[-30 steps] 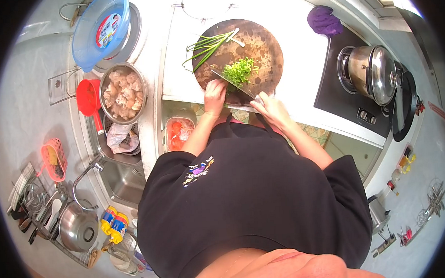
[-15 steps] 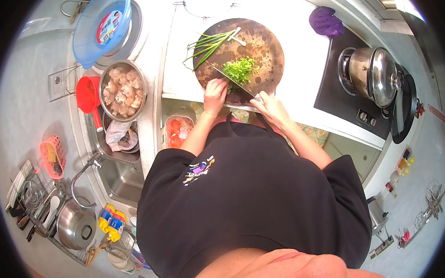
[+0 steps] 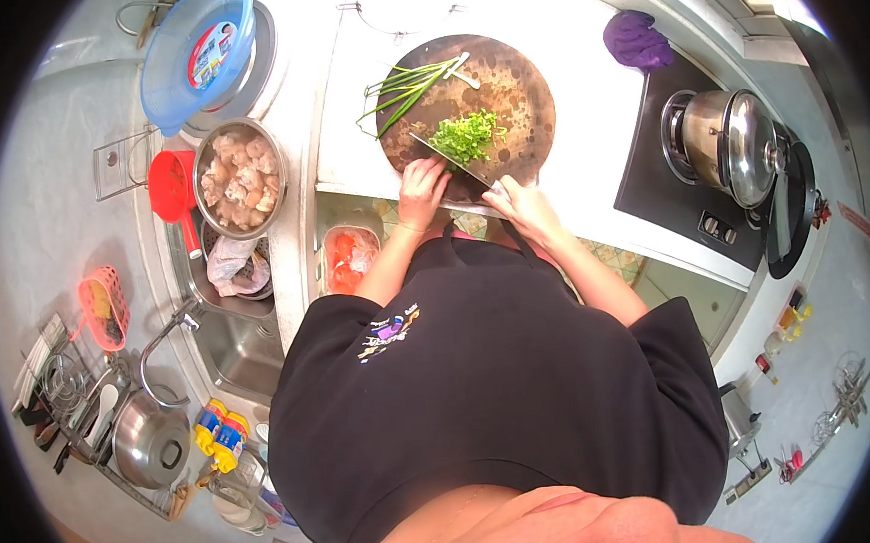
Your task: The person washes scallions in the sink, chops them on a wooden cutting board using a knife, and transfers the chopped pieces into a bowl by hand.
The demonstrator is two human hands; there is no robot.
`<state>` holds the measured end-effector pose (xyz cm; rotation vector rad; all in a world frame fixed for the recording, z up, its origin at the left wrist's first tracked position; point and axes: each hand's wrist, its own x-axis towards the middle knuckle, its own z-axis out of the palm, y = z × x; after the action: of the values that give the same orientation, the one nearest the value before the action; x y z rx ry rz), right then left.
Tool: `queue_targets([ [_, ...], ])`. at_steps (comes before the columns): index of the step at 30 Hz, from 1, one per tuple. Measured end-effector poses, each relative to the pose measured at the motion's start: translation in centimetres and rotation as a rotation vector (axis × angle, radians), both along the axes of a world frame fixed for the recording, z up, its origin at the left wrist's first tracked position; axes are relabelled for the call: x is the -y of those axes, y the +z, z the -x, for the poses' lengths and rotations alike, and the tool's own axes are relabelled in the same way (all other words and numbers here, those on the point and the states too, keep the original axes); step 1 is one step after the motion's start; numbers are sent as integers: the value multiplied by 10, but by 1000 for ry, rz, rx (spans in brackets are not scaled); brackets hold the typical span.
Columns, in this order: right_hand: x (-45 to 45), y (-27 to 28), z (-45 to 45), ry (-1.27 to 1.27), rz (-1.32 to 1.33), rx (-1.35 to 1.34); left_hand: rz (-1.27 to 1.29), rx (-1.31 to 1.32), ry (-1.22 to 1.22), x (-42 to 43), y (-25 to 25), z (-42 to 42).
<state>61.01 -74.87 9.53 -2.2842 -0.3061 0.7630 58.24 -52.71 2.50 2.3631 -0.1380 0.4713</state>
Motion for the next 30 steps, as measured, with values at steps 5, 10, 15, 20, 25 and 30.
queue_targets([
  [5,12,23,6,24,79,-22,18,-62,36,6,-22,-10],
  [10,-1,6,-2,42,123,9,-4,-53,35,4,-21,-15],
  [15,-1,0,-1,29,89,25,-19,39,21,2,-10,-18],
  [20,15,21,8,37,92,-20,0,-30,3,-2,-13,-10],
  [25,0,6,3,39,116,-33,-48,-110,31,-3,-18,-11],
  [30,2,4,-1,8,10,-23,-20,6,-35,-6,4,-14],
])
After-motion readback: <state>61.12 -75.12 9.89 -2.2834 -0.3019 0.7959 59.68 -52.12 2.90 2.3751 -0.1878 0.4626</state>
